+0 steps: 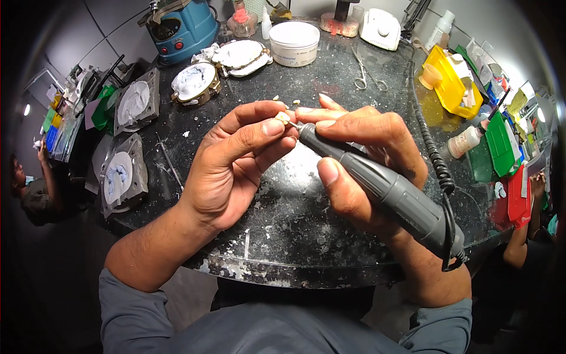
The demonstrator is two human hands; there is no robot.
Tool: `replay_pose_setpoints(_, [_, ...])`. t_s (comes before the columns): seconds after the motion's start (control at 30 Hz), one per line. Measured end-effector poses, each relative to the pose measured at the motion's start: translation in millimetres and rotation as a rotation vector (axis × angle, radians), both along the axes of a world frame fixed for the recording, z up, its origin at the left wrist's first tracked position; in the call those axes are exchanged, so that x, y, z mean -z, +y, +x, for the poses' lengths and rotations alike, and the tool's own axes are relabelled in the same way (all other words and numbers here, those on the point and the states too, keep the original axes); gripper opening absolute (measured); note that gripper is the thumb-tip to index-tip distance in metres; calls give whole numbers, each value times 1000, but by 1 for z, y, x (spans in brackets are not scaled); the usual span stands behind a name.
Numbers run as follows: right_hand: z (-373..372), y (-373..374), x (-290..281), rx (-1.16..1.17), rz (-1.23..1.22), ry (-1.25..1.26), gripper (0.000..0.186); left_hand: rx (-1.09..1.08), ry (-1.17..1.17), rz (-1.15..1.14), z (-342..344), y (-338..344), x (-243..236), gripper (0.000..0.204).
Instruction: Using a rotary tool to refine and polish the surface of a dental crown or tooth model.
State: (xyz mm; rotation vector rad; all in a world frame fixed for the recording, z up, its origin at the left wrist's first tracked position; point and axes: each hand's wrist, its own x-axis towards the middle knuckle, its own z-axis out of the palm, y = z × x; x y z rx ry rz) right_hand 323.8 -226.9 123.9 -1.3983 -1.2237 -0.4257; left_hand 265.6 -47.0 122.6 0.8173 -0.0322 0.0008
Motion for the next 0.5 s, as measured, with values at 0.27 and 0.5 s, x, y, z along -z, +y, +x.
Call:
replay_pose_setpoints(0.27, [0,0,1,-5,-9,-3,26,9,7,-8,-1,1,-1,23])
replay_pose_setpoints(0.5, [0,-1,-1,6,-12,-5,26,33,-13,-23,0,1,-1,23])
